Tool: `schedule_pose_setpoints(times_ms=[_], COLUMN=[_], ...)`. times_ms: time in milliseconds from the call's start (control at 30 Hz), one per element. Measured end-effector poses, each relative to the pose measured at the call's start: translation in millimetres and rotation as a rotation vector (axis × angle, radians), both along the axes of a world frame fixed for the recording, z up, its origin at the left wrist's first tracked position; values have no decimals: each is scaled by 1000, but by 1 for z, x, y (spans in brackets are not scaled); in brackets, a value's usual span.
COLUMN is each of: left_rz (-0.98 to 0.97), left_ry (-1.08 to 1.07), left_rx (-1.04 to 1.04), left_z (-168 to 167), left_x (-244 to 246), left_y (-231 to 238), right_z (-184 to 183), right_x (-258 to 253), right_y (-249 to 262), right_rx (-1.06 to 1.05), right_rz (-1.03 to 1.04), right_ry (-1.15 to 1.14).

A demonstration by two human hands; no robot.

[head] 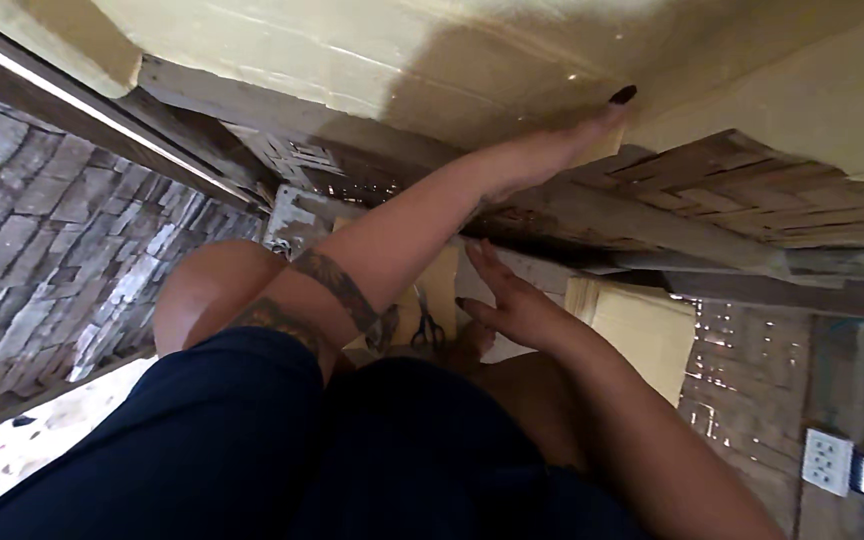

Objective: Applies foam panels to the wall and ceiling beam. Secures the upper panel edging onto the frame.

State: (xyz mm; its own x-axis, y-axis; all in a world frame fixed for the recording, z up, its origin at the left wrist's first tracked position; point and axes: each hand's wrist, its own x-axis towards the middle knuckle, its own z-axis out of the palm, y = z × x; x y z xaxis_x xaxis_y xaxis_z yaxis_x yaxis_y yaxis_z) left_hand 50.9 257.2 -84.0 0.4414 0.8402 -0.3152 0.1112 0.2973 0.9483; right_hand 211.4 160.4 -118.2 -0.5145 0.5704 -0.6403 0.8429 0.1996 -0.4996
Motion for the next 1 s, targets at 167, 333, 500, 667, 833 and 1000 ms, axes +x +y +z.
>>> schedule_pose_setpoints(times_ms=[167, 333, 500, 667, 833, 1000], left_rz=[70, 93, 110, 212, 242, 241], left_ry=[-9, -78, -123, -102, -69, -29], left_rx=[-102, -175, -208, -299, -300, -329], left_z=[-11, -29, -35, -42, -53, -50], left_x=[-6, -12, -7, -4, 7, 9], left_y=[13, 17, 22, 24, 27, 33], right_z=[-1, 6, 7, 8, 8, 7], right_x=[2, 3, 14, 18, 26, 38], right_y=[1, -1, -2, -1, -6, -7], right_rx=[2, -22, -29, -33, -35, -34], right_rz=[51, 103, 100, 113, 118, 90], right_ry=[-12, 5, 1, 17, 35, 3])
